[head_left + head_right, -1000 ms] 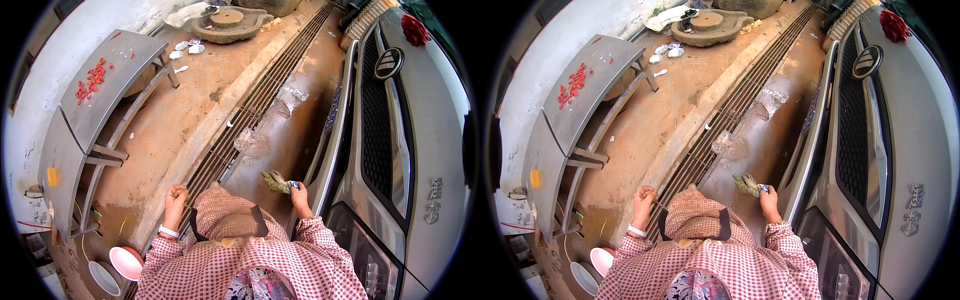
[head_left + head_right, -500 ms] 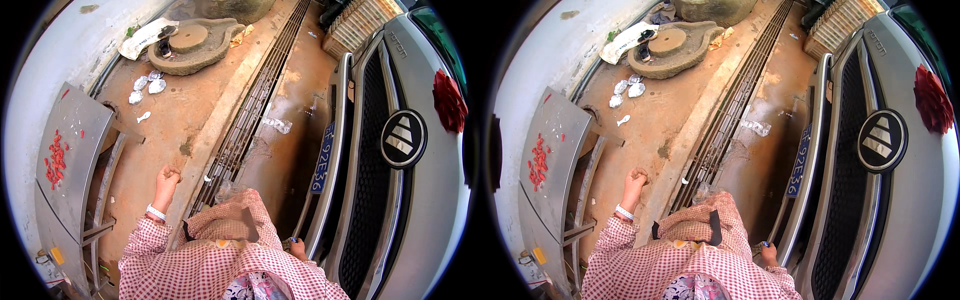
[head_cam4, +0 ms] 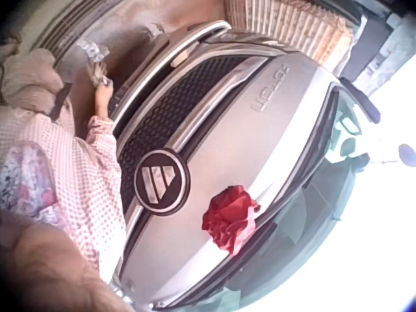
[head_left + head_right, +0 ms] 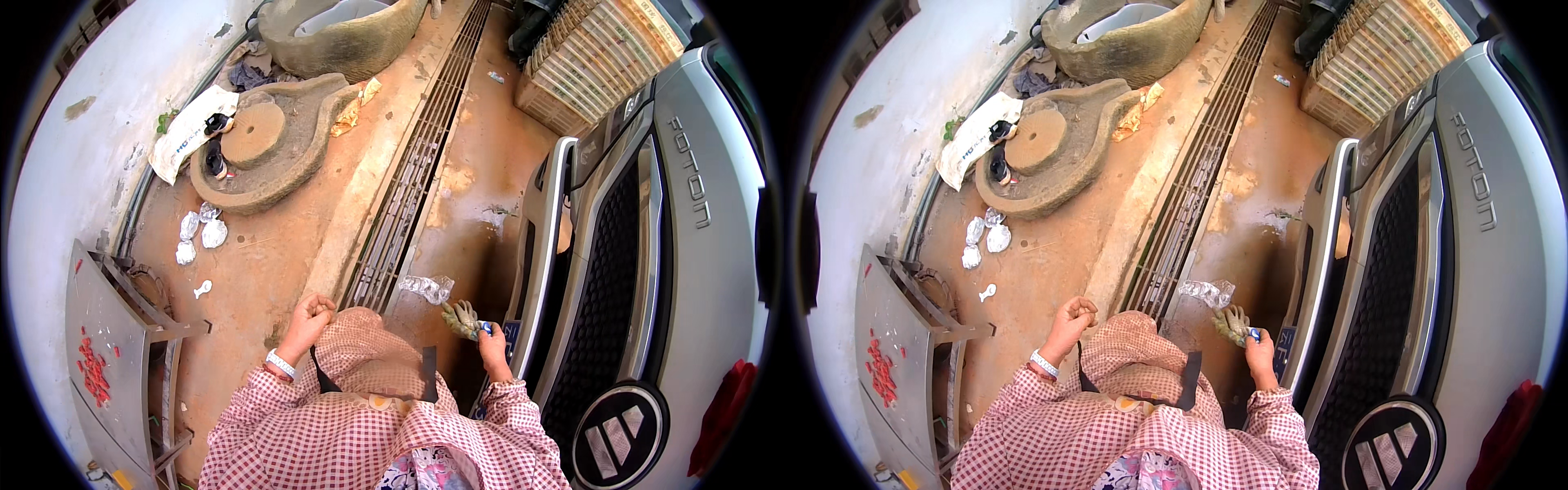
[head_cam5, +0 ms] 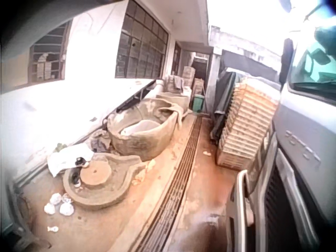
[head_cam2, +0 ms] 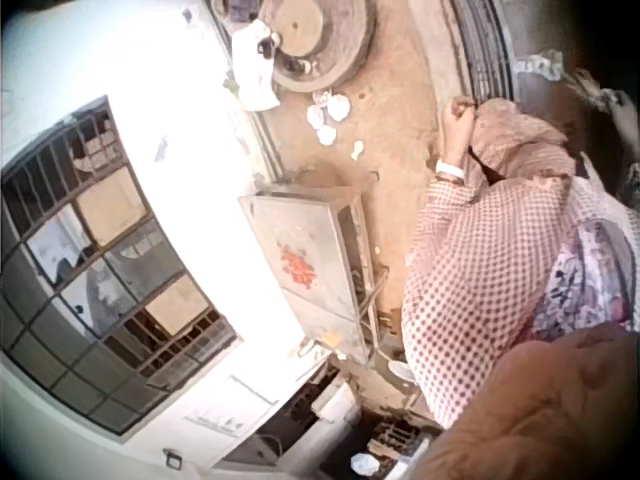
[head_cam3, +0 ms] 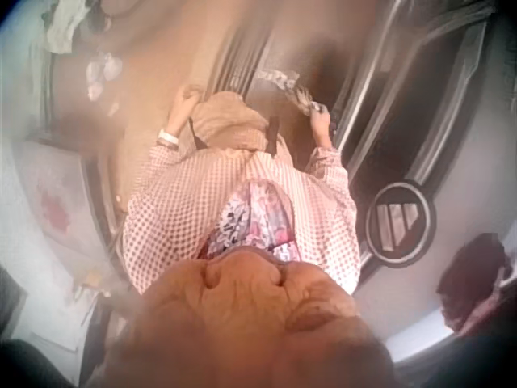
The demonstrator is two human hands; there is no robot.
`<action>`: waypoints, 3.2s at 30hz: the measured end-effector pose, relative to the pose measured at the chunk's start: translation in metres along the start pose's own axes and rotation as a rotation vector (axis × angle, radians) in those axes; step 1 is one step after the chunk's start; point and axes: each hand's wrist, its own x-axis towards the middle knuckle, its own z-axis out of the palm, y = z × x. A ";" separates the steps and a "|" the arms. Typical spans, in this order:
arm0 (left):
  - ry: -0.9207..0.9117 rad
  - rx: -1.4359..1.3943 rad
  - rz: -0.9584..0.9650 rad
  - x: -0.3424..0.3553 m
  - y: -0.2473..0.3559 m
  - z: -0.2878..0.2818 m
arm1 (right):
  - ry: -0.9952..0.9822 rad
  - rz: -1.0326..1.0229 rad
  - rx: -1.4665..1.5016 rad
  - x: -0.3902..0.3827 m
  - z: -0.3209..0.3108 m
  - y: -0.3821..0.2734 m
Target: The person walks to an outdoor washing area and washes a pair of rubber gloves under a running tap. They scrub the gloves with their hands and rinse them thoroughly in a yellow bucket before placing them inside.
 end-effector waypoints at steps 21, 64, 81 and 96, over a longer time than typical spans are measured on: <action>-0.499 0.143 0.176 0.637 0.292 0.267 | 0.053 0.621 -0.275 0.401 0.003 -0.211; -0.321 0.005 0.048 1.684 0.687 0.478 | -0.127 -0.001 -0.161 1.600 -0.051 -0.877; -0.034 -0.190 0.222 2.075 0.877 0.402 | -0.368 -0.143 -0.735 1.969 0.053 -1.067; 0.274 -0.412 0.044 2.350 0.987 0.367 | -0.471 -0.121 -0.362 2.266 0.334 -1.565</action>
